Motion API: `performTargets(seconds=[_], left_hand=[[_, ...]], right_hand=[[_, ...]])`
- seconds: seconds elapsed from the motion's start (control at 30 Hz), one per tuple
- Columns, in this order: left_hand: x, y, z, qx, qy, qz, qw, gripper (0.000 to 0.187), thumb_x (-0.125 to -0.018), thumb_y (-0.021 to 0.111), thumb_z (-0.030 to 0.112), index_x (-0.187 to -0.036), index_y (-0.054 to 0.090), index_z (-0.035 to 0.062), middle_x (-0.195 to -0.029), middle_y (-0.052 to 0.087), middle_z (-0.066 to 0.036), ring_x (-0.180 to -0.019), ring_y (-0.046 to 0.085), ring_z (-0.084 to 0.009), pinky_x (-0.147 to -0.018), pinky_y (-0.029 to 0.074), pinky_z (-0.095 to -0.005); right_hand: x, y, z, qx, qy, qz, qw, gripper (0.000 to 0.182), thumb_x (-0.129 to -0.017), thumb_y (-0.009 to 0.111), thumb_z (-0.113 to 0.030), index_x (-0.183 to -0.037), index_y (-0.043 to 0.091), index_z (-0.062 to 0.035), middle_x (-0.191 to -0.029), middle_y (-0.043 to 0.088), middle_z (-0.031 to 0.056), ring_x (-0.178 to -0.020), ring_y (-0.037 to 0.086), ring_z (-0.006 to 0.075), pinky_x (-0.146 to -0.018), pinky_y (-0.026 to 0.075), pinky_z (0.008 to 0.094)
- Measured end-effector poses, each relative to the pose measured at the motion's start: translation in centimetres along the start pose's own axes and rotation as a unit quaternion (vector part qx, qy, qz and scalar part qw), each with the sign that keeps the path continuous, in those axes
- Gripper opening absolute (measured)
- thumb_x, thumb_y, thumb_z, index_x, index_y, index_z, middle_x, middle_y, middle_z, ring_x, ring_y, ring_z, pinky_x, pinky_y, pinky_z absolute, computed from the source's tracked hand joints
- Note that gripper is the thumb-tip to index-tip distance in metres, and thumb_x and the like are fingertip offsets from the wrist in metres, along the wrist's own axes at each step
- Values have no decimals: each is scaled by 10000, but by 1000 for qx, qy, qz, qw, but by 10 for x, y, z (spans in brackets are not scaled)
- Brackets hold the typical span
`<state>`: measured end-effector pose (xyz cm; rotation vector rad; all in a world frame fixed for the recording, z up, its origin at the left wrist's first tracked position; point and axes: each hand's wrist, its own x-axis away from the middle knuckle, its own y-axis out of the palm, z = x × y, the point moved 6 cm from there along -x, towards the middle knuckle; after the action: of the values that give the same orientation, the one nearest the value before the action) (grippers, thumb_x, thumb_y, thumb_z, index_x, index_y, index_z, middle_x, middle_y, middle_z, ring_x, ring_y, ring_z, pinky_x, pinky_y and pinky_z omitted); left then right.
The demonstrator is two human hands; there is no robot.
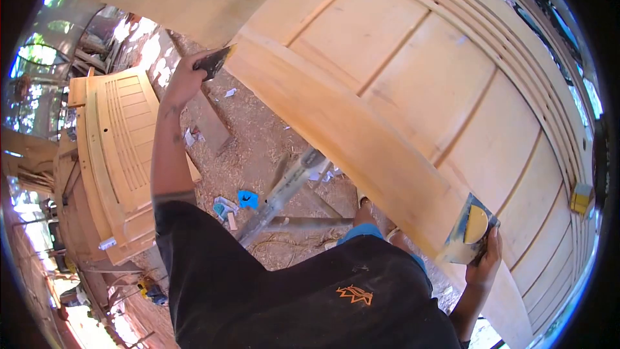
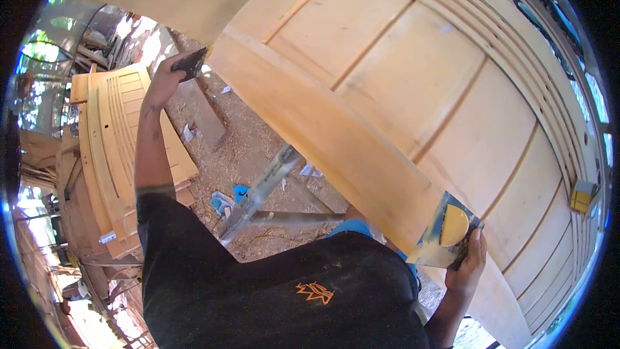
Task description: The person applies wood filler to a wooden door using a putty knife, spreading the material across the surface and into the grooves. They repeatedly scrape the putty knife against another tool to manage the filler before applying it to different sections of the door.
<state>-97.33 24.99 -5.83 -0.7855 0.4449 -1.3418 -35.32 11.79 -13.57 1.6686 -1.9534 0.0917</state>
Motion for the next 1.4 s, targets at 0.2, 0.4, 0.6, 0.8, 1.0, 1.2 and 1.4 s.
performTargets(seconds=[0.2,0.4,0.6,0.8,1.0,1.2,1.4], left_hand=[[-78,-8,-52,-114,51,20,992,418,-734,484,-11,-1102,624,129,-908,661,-93,-790,601,-164,-707,451,-262],[-128,-5,-64,-207,75,2,976,328,-739,631,203,-1065,638,171,-964,648,-121,-856,621,-273,-749,469,-332],[-147,3,-56,-240,98,-30,965,314,-741,609,171,-1052,644,172,-970,648,-114,-863,620,-278,-755,472,-340],[-156,11,-62,-235,69,-34,969,422,-731,499,-51,-1098,614,124,-1036,625,-128,-955,594,-278,-844,445,-314],[-55,31,-106,-238,207,65,947,551,-605,487,-133,-1077,619,121,-1151,570,-98,-1091,514,-264,-929,386,-401],[-84,-14,-47,-253,180,-19,950,398,-684,519,-52,-1010,650,135,-964,641,-93,-921,596,-274,-825,452,-352],[-198,18,-49,-287,161,-143,934,323,-705,559,-9,-993,651,104,-918,646,-113,-832,607,-273,-751,469,-338]], right_hand=[[-10,31,6,5,16,35,999,324,-948,397,-267,-1118,499,-10,-1041,582,83,-945,575,167,-806,468,306],[-18,31,14,43,10,87,995,325,-947,395,-265,-1115,494,-5,-1029,575,85,-942,573,171,-791,476,306],[-25,55,11,70,11,74,995,348,-949,392,-286,-1132,492,-7,-1036,575,79,-936,573,161,-791,471,297],[-40,77,18,89,21,58,994,373,-946,390,-289,-1142,482,15,-1034,562,100,-945,563,172,-798,463,306],[-34,65,19,60,9,119,991,369,-936,409,-299,-1132,489,3,-1037,562,88,-965,554,175,-810,457,313],[-37,63,17,56,5,108,993,367,-934,416,-298,-1136,487,1,-1045,560,87,-969,554,177,-817,454,316],[-42,81,24,67,9,76,995,366,-939,402,-294,-1147,481,-3,-1067,558,90,-978,556,177,-829,454,311]])
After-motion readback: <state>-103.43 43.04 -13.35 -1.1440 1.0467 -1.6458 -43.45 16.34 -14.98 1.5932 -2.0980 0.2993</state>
